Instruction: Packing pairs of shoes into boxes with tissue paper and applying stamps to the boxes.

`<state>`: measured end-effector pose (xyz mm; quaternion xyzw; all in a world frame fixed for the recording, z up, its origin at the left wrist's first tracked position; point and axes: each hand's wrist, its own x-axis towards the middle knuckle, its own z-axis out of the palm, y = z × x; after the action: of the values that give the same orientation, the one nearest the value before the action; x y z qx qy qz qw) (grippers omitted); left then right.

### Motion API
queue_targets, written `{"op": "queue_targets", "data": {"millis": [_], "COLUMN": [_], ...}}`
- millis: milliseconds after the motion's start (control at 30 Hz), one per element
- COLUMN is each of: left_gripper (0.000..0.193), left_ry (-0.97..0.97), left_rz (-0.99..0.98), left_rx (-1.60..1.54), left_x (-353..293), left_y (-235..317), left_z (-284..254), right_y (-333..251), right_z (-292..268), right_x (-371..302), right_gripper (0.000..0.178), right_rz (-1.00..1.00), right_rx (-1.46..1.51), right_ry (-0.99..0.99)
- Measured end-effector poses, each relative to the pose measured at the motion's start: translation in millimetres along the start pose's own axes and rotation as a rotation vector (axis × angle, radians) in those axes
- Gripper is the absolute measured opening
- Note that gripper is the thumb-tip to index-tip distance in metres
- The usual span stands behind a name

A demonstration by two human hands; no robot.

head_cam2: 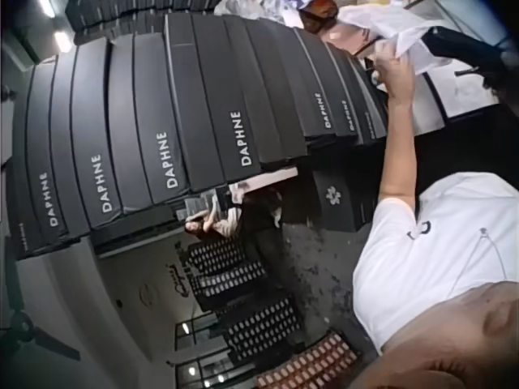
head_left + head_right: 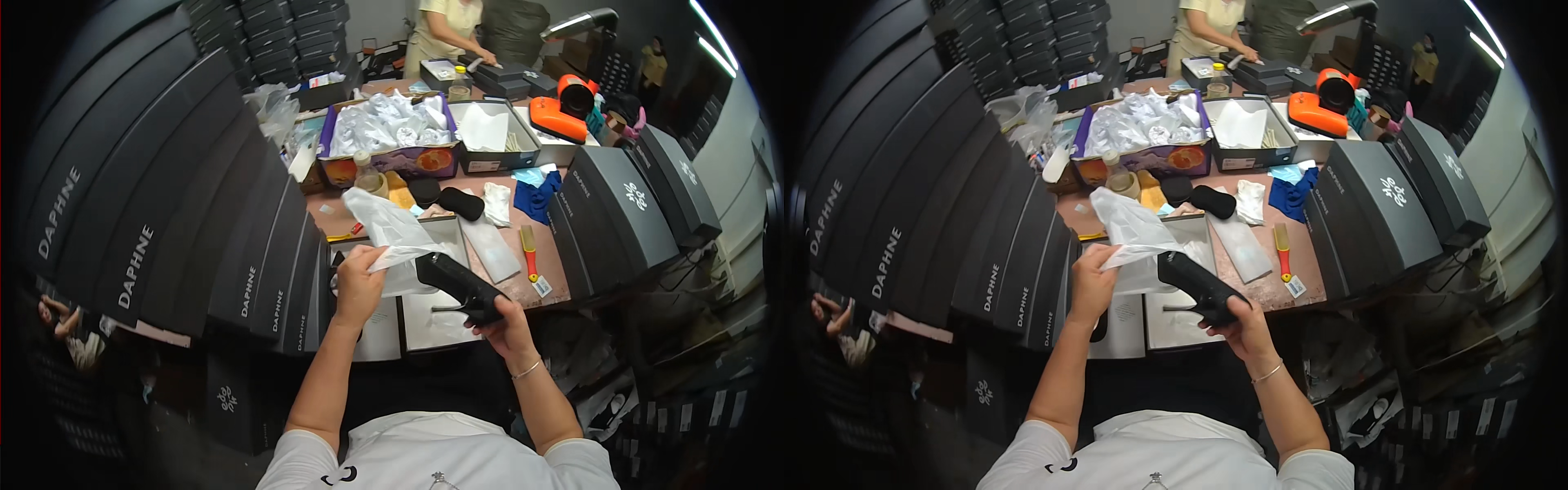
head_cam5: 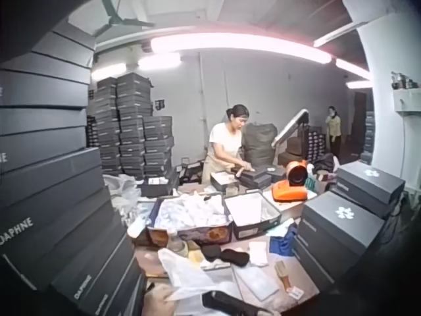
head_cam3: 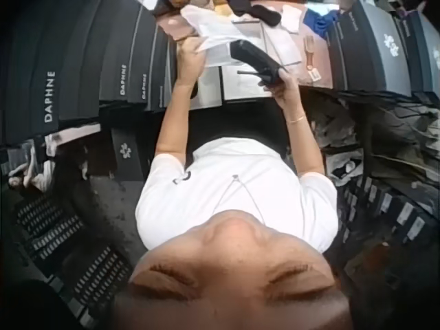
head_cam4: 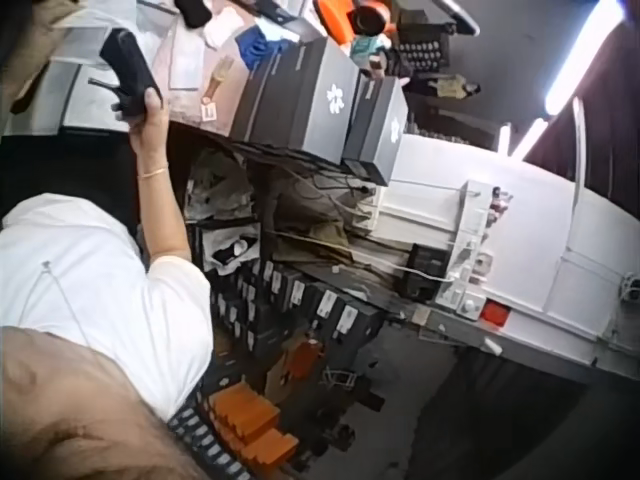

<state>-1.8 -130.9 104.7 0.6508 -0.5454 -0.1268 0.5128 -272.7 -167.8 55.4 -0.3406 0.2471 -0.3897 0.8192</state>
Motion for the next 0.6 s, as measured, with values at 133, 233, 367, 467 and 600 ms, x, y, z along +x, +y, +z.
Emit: {"op": "queue_targets", "data": {"millis": [133, 233, 367, 467, 600], "left_gripper": [0.034, 0.036, 0.038, 0.036, 0.036], "left_ry": [0.062, 0.041, -0.069, -0.109, -0.111], "left_rz": [0.157, 0.142, 0.103, 0.055, 0.074], "left_rx": [0.258, 0.124, 0.006, -0.093, -0.174], "left_x": [-12, -10, -8, -10, -20], "left_y": [-12, -2, 0, 0, 25], "left_z": [-12, -13, -14, -10, -10], "right_y": [28, 30, 33, 34, 32], "right_z": [5, 12, 17, 13, 9], "right_x": [-5, -2, 7, 10, 5], "right_gripper": [0.052, 0.045, 0.04, 0.04, 0.044], "right_rz": [0.143, 0.205, 0.226, 0.218, 0.212], "right_rx": [0.462, 0.526, 0.564, 0.577, 0.534], "right_ry": [0.075, 0.043, 0.073, 0.055, -0.012]}}
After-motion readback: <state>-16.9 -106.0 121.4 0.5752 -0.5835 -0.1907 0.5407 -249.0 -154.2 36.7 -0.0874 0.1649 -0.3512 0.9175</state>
